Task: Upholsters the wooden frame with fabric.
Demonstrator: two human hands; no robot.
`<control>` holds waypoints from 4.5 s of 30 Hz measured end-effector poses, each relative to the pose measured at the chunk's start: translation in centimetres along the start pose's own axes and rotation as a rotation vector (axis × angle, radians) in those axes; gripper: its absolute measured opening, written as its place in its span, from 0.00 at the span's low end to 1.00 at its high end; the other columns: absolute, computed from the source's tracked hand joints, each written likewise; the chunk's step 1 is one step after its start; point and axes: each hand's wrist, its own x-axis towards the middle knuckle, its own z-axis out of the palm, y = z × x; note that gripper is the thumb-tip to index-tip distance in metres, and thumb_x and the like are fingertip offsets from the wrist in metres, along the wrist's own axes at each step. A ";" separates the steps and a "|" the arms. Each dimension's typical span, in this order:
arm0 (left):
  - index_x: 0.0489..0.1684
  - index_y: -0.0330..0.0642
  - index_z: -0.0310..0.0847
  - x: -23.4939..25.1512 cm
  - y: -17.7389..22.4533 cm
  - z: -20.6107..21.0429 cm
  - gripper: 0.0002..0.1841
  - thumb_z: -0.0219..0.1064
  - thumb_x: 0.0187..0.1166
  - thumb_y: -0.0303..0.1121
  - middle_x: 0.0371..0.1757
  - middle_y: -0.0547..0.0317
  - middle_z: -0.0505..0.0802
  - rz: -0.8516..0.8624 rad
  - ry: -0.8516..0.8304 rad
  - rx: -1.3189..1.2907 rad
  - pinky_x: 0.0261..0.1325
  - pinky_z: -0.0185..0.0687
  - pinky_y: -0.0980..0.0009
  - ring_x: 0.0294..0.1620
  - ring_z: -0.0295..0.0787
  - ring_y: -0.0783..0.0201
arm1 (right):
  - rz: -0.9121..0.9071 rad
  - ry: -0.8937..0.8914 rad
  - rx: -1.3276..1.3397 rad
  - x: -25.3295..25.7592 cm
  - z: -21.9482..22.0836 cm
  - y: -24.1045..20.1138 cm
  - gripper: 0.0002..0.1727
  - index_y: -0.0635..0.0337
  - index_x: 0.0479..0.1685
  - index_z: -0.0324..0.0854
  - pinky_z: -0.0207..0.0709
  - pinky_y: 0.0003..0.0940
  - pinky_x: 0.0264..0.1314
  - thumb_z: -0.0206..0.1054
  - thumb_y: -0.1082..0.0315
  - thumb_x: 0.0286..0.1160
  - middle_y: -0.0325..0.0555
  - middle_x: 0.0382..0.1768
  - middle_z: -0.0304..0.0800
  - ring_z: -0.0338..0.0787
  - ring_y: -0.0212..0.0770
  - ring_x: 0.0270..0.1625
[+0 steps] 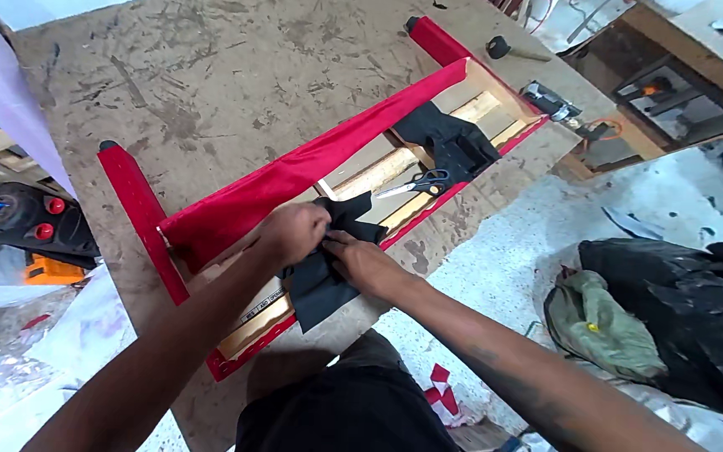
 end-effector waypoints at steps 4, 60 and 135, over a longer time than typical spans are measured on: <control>0.58 0.39 0.88 0.2 1.1 5.5 0.15 0.63 0.80 0.34 0.77 0.52 0.83 0.149 -0.243 0.312 0.81 0.74 0.52 0.85 0.69 0.50 | 0.079 0.204 0.228 -5.9 -0.1 1.6 0.15 0.38 0.62 0.89 0.88 0.44 0.63 0.61 0.59 0.85 0.29 0.60 0.91 0.91 0.31 0.58; 0.45 0.44 0.91 3.0 5.1 7.4 0.20 0.65 0.77 0.52 0.73 0.54 0.84 -0.082 -0.755 0.408 0.78 0.69 0.38 0.81 0.72 0.46 | 0.460 0.026 1.387 -4.7 5.4 3.8 0.13 0.66 0.37 0.88 0.81 0.28 0.28 0.65 0.66 0.85 0.46 0.29 0.94 0.90 0.35 0.27; 0.70 0.40 0.80 3.1 8.0 12.2 0.26 0.59 0.83 0.50 0.76 0.41 0.80 -1.020 0.645 -1.683 0.73 0.70 0.34 0.80 0.73 0.43 | 0.093 -0.049 0.218 2.2 -4.5 12.0 0.14 0.52 0.29 0.90 0.83 0.55 0.33 0.75 0.53 0.75 0.44 0.23 0.90 0.88 0.45 0.26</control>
